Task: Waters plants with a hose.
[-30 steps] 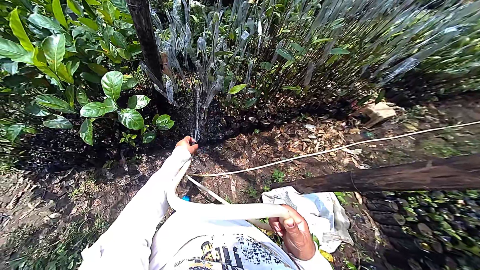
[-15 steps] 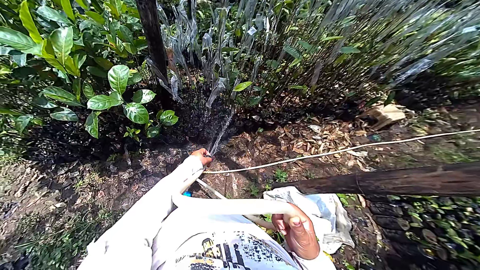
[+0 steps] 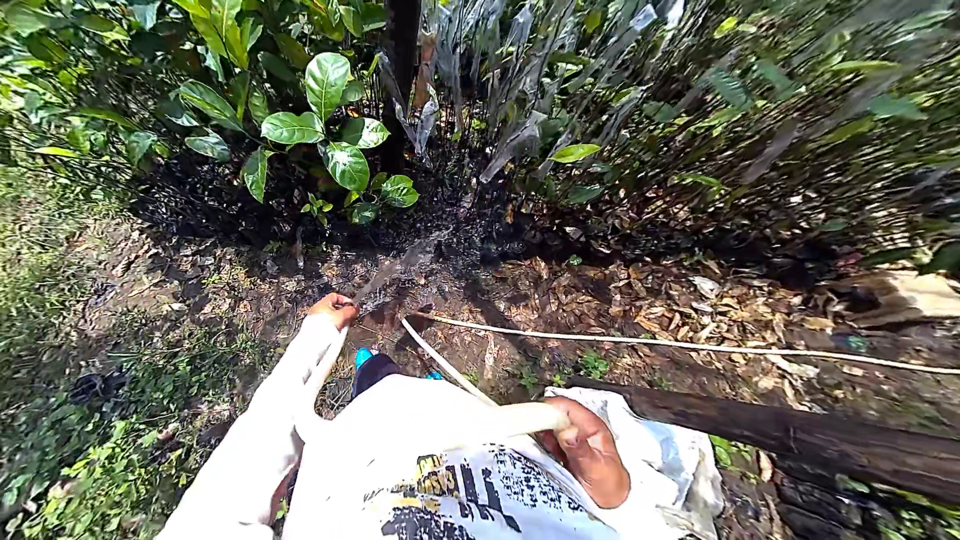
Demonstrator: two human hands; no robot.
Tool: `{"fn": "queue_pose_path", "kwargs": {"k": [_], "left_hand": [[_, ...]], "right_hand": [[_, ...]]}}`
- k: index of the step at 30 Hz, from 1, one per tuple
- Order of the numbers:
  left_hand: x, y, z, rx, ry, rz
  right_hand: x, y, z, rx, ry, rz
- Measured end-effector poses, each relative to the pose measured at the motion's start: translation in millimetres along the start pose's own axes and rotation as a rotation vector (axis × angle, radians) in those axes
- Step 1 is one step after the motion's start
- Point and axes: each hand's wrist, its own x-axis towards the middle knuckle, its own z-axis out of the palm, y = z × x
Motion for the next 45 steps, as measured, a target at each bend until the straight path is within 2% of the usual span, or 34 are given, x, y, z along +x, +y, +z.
{"fn": "queue_pose_path", "kwargs": {"k": [6,12,22,31,36,39,45], "left_hand": [[-14,-19,-25,-0.081,0.074,-0.041],[-9,-27,-37,-0.181,0.083,-0.035],[40,-4,-84,-0.146,-0.048,0.091],[81,6,-150,-0.246,-0.043,0.105],[106,-9,-175,-0.291,-0.003,0.135],[111,-5,-186,-0.280,-0.006,0.122],[131,4,-191,-0.286,-0.015,0.209]], "right_hand": [[37,-2,18,0.010,-0.162,-0.037],[61,-4,32,-0.052,-0.231,-0.066],[89,-7,88,-0.116,-0.159,-0.071],[146,-1,159,-0.154,-0.148,-0.102],[169,4,183,-0.143,-0.101,-0.065],[179,8,191,-0.141,-0.107,-0.081],[185,11,199,-0.140,-0.118,-0.098]]}}
